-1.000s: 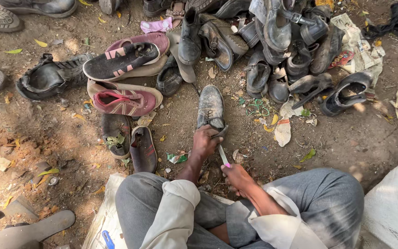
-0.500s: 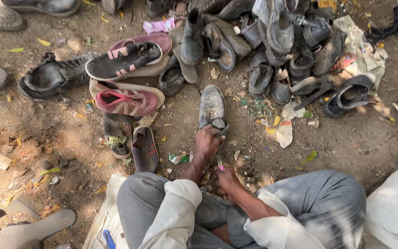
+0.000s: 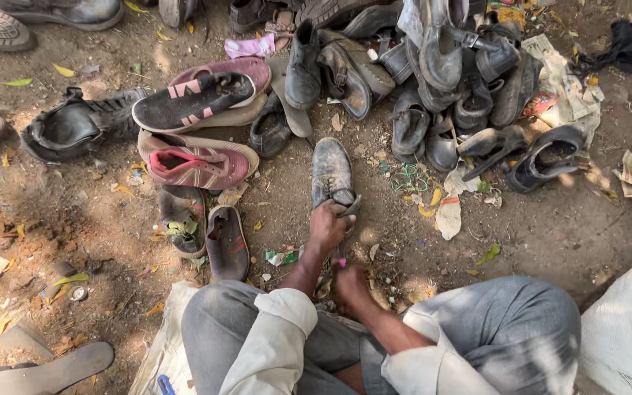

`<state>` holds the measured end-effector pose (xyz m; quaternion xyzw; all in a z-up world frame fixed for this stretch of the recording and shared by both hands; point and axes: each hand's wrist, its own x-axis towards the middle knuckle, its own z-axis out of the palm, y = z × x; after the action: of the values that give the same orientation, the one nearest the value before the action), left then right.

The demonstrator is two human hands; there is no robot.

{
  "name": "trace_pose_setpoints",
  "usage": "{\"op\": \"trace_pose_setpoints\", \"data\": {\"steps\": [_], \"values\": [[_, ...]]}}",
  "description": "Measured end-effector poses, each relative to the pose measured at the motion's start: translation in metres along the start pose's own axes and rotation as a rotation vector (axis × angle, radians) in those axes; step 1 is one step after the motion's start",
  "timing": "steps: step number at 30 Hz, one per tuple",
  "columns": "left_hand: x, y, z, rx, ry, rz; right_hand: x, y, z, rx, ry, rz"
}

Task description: The person uses a knife to scrape and cut the soles of various shoes, handling them one at a time and placing them back onto a pile on the ground.

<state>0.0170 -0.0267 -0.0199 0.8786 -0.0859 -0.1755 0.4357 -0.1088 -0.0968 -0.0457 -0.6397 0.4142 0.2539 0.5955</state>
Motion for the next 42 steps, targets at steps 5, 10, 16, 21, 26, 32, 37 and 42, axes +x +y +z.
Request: {"op": "trace_pose_setpoints", "data": {"steps": [5,10,16,21,26,32,37,42], "values": [[-0.004,0.003,-0.006,-0.121,-0.034,-0.069,0.019,0.007,0.008,-0.047,0.070,-0.246],[-0.002,0.001,0.005,-0.043,0.014,-0.086,-0.047,0.002,0.027,0.023,0.041,-0.081],[-0.002,0.007,0.002,-0.130,0.001,-0.097,-0.031,-0.052,0.011,0.209,0.001,0.046],[-0.015,0.022,-0.037,0.135,-0.256,0.214,-0.023,-0.045,-0.005,-0.031,-0.045,-0.061],[-0.034,0.042,-0.063,0.876,-0.259,0.512,-0.015,-0.028,-0.023,-0.012,-0.088,-0.113],[-0.032,0.036,-0.033,0.757,-0.225,0.603,0.012,-0.025,-0.054,-0.342,0.004,-0.192],[-0.017,0.009,-0.020,0.382,-0.095,0.445,0.029,-0.035,-0.067,-0.425,-0.070,-0.208],[0.001,-0.011,-0.010,0.202,0.011,0.452,0.002,-0.038,-0.050,-0.419,0.016,-0.215]]}}
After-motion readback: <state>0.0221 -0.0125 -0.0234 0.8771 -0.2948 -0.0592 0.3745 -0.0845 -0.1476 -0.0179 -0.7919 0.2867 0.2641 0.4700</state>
